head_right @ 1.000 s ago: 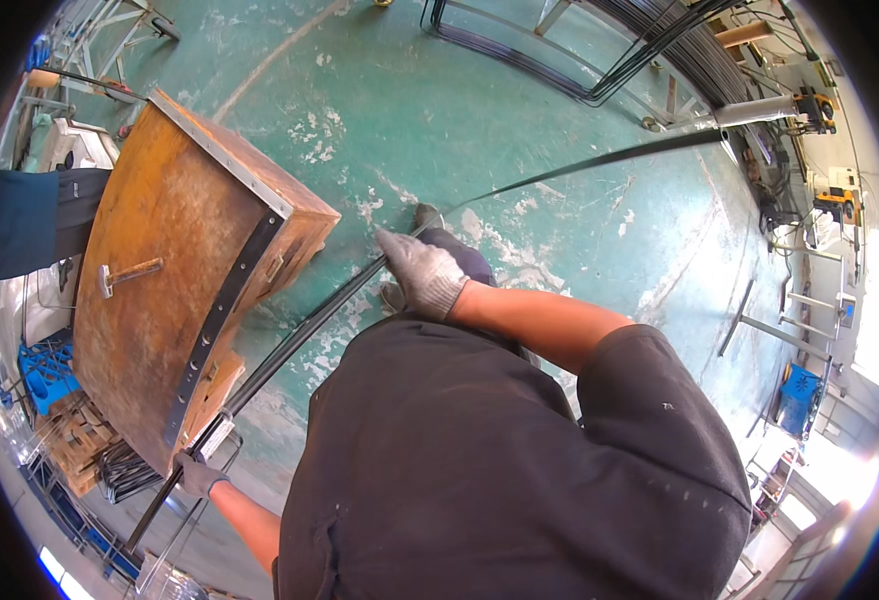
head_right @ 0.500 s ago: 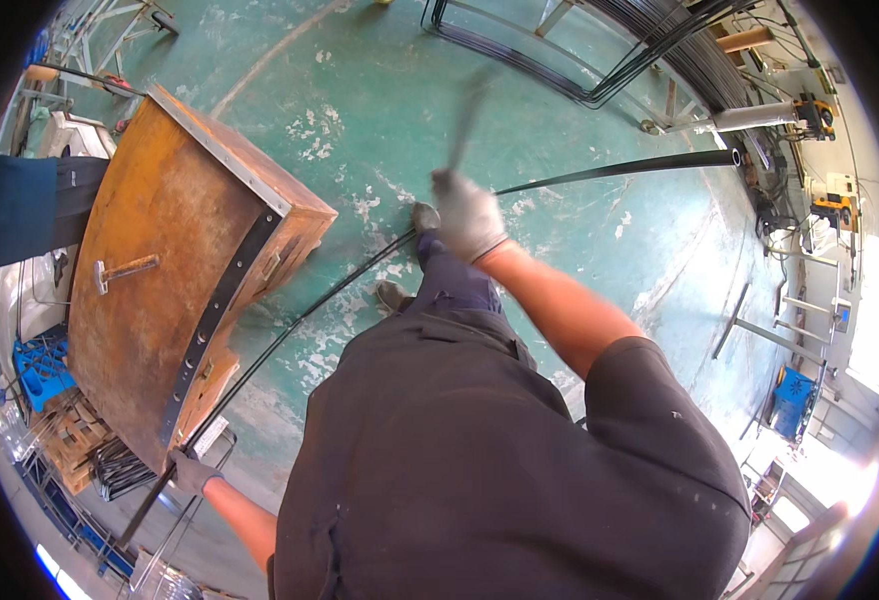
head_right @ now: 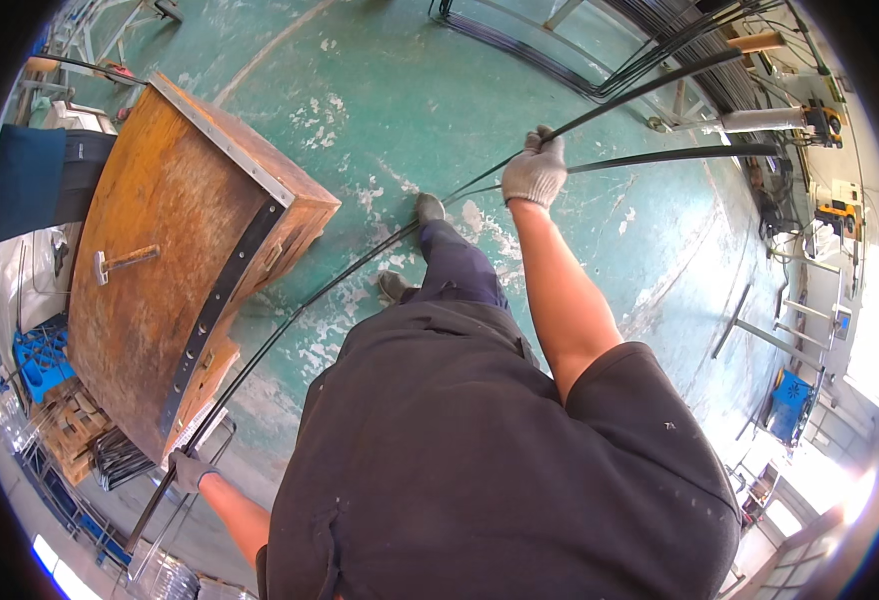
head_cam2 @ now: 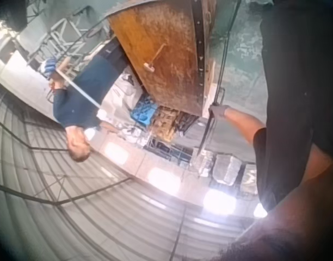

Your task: The person bends long metal rods by hand using a wooden workbench as a fulcrum, then places the bent rods into a nearby rack. The person repeats this process for several rods.

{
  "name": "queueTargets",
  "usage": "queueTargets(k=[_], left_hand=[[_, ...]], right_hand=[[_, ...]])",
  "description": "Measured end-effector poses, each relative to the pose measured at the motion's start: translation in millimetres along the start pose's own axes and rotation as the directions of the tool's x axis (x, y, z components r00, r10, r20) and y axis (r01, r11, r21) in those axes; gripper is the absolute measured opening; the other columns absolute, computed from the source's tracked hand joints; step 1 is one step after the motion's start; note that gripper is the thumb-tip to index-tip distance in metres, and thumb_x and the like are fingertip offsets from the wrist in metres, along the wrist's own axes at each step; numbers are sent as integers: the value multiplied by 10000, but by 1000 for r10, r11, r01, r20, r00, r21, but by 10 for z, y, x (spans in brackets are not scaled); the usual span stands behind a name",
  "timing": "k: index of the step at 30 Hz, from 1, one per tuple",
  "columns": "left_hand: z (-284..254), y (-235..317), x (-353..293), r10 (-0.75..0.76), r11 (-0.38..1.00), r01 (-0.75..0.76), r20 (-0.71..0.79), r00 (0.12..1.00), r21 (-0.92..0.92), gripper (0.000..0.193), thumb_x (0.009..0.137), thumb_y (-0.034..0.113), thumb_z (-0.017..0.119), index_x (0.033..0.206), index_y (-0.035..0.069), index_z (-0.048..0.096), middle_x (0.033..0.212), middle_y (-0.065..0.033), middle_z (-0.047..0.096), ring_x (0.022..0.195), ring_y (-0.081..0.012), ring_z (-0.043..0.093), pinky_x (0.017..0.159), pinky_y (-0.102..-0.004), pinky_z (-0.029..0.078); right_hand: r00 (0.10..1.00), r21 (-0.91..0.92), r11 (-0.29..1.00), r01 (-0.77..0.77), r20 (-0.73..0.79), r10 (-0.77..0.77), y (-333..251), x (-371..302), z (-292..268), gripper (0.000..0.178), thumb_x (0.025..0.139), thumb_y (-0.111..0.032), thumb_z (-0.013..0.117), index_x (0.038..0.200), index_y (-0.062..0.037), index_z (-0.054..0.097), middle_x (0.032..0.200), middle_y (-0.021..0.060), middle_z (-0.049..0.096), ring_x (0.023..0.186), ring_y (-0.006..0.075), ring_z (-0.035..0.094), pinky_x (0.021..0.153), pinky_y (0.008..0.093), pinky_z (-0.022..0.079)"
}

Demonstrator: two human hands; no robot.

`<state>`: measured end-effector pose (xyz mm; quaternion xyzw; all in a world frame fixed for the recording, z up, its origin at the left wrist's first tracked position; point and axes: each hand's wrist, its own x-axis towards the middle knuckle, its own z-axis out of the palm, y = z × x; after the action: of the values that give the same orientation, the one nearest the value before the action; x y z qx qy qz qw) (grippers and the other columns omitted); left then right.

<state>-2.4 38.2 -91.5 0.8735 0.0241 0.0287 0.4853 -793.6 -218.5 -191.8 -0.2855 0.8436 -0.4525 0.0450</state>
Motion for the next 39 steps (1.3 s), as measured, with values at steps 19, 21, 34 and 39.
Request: queueTargets(k=[19,21,34,39], left_hand=[[38,-91,-244,87,996,-85,96,992,-27,207,916,124,757,974,-58,675,986,-159,756,871,-252,764,769,-335,674],[53,-72,-225,75,997,-74,80,994,-11,212,910,128,758,962,-59,673,974,-159,754,857,-251,760,763,-335,674],[-42,-167,-163,-36,999,35,38,999,17,211,873,83,762,1037,-40,711,963,-178,745,837,-289,766,744,-368,701],[-243,-474,408,-43,944,19,65,997,330,199,962,209,720,1003,16,752,970,-97,786,844,-199,780,729,-351,660]], right_hand=[[925,74,997,-22,381,-8,-658,-969,-557,250,1033,-168,702,1243,-32,708,1109,139,786,1025,211,736,926,338,561],[914,84,995,-51,406,12,-555,-1003,-714,332,1001,-172,744,1289,-18,682,1174,153,772,1066,216,734,953,341,562],[861,-73,973,-217,455,226,436,-439,-1436,955,803,-103,902,1605,-32,388,1540,207,569,1417,327,566,1126,423,512],[741,150,948,-281,662,115,218,-62,-1413,1051,735,-31,877,1655,-110,373,1594,145,541,1509,284,477,1233,434,421]])
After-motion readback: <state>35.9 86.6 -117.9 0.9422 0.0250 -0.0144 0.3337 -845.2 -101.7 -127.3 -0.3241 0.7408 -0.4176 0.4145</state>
